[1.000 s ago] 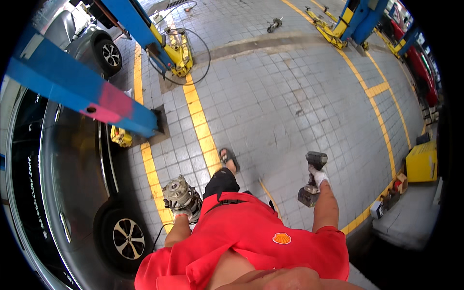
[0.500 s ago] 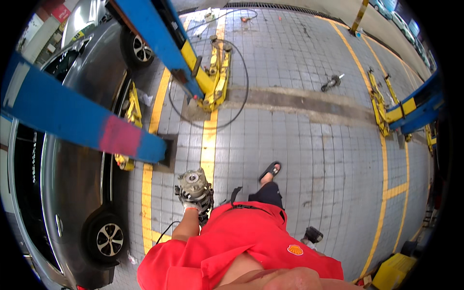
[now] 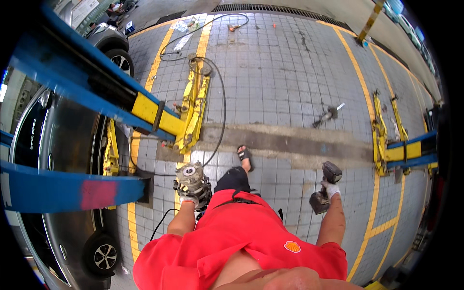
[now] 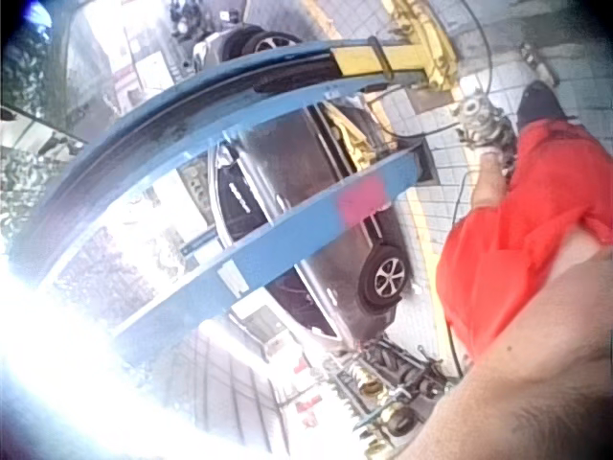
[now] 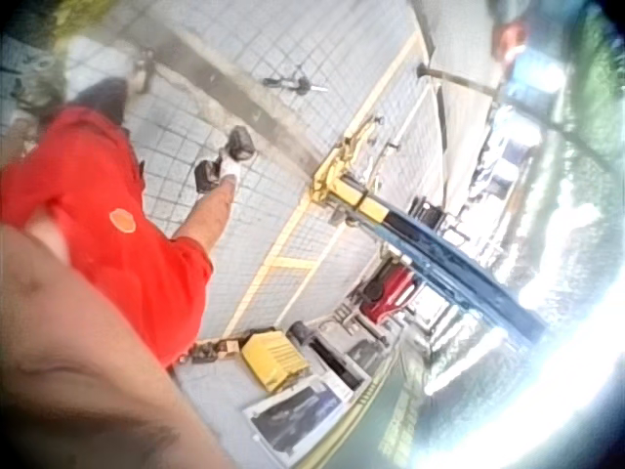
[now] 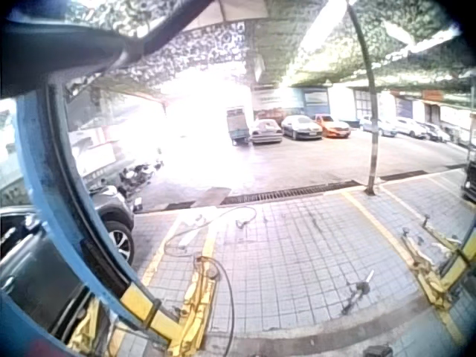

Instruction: The person uses a cordless impact wrench to remove bolts from a car suspension assembly, then detaches the brake caliper and rotor. They place the components on the floor and continue to disassemble the assembly using the impact wrench.

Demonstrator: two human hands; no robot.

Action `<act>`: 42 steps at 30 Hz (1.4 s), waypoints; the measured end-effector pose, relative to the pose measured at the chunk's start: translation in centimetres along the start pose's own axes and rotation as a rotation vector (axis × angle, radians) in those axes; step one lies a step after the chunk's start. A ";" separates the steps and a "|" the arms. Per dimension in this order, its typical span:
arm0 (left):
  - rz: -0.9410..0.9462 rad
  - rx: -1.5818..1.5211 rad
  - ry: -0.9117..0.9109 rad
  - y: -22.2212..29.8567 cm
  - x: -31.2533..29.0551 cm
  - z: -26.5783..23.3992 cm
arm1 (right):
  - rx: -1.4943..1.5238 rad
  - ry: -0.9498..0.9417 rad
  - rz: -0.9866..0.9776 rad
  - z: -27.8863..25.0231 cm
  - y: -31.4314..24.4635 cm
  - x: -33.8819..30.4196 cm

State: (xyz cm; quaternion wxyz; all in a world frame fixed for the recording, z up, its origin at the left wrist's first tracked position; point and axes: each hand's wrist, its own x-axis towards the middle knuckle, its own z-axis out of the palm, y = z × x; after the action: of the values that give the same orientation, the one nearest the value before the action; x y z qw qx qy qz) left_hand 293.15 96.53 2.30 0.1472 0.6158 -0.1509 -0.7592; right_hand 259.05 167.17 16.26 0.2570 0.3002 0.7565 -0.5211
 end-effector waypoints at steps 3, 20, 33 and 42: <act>-0.086 -0.253 -0.077 -3.4 7.9 12.5 | -0.002 0.062 0.030 -3.4 -9.3 10.9; 0.001 -0.567 0.127 1.5 29.1 84.2 | -0.126 -0.056 0.389 9.8 -55.7 64.5; 0.169 -0.470 -0.107 16.6 51.5 137.7 | -0.378 -0.086 -0.298 19.9 -121.4 111.1; 0.013 -0.506 0.185 13.6 76.2 154.1 | -1.011 -0.024 -0.312 42.2 -150.6 124.4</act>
State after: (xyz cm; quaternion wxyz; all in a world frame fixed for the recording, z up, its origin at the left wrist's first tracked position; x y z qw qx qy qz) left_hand 127.61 60.33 -29.76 0.3147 0.6250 0.0538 -0.7124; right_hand 67.94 108.88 10.76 0.2977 0.0169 0.9461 -0.1267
